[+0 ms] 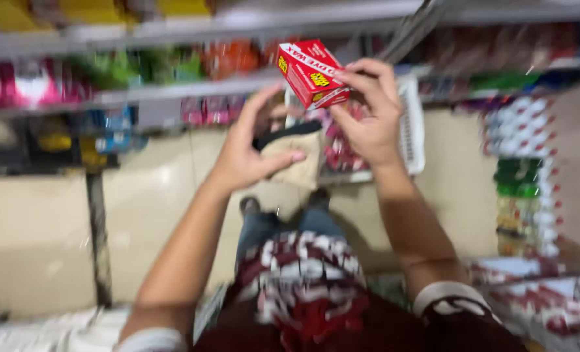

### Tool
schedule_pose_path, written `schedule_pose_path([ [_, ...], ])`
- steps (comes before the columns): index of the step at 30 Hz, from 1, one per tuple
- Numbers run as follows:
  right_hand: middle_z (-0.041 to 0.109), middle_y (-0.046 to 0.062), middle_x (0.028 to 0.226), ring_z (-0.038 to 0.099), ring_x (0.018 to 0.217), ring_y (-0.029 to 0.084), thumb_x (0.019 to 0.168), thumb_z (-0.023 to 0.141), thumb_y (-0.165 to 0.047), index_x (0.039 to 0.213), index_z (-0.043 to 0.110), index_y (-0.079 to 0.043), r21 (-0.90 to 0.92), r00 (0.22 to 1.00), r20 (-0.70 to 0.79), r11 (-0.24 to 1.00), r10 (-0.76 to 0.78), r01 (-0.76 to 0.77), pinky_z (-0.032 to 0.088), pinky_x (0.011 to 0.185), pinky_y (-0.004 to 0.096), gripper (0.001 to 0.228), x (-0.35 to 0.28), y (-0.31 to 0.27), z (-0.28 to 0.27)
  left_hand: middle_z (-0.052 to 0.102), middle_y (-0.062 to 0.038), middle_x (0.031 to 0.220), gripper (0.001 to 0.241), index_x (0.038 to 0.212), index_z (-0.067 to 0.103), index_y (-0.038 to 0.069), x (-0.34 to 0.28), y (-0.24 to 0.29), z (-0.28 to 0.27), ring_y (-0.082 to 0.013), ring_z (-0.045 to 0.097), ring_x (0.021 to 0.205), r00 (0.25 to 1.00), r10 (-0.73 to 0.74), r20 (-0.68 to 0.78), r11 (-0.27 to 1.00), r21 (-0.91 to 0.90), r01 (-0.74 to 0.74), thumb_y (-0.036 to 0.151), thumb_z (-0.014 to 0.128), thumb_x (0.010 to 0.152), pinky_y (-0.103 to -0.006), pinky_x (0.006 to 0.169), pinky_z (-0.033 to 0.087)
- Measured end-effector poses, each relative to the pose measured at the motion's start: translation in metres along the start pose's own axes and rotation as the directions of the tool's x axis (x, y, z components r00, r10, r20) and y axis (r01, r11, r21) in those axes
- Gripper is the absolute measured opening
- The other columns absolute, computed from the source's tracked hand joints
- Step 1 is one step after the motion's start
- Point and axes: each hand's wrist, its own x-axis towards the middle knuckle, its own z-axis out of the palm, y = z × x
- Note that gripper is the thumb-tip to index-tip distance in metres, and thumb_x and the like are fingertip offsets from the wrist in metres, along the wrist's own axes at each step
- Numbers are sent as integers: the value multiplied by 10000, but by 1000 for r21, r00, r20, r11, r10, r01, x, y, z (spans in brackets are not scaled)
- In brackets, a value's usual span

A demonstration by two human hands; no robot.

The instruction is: Wiping boxes of floor wax with a cloth and organizing them into a plastic basket in a grocery store aisle.

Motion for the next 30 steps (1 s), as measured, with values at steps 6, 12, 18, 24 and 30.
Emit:
schedule_pose_path([
  [6, 450, 118, 1254, 523, 1150, 265, 802, 719, 126, 1214, 591, -34, 65, 990, -111, 993, -91, 98, 583, 996, 374, 460, 90, 115, 13, 611, -178, 1341, 769, 1463, 403, 15, -13, -76, 20, -285, 634, 1239, 986, -63, -157, 998, -34, 59, -11, 796, 803, -405, 1087, 507],
  [12, 772, 114, 967, 739, 789, 221, 729, 832, -7, 1186, 656, -46, -242, 973, -200, 968, -118, 68, 615, 699, 306, 491, 202, 247, 51, 724, -171, 1241, 735, 1411, 507, 76, -58, -162, 29, -272, 711, 1170, 894, -321, -314, 930, 75, 360, 154, 830, 755, -400, 1028, 562],
  [18, 728, 150, 1070, 693, 943, 337, 742, 761, 4, 1171, 661, -66, -380, 978, -54, 910, -201, 165, 560, 853, 410, 446, 271, 331, 92, 777, -111, 1198, 678, 1379, 550, 80, -116, -237, 24, -187, 756, 1062, 813, -415, -410, 889, 8, 458, 132, 853, 774, -305, 951, 575],
  [24, 689, 119, 993, 631, 792, 256, 838, 824, -82, 1113, 687, -19, -340, 995, 23, 935, -96, 98, 542, 734, 377, 313, 282, 331, 99, 816, -125, 1110, 672, 1324, 602, 89, -164, -353, 14, -200, 800, 1055, 813, -402, -421, 893, 17, 450, 143, 910, 730, -313, 957, 579],
  [30, 625, 223, 1328, 614, 1136, 448, 770, 718, 27, 1213, 742, -41, -561, 955, -40, 797, -295, 222, 528, 977, 476, 448, 310, 378, 111, 818, -141, 1106, 683, 1301, 604, 72, -159, -406, 35, -216, 802, 1042, 875, -410, -256, 912, -108, 396, 195, 957, 729, -322, 952, 576],
])
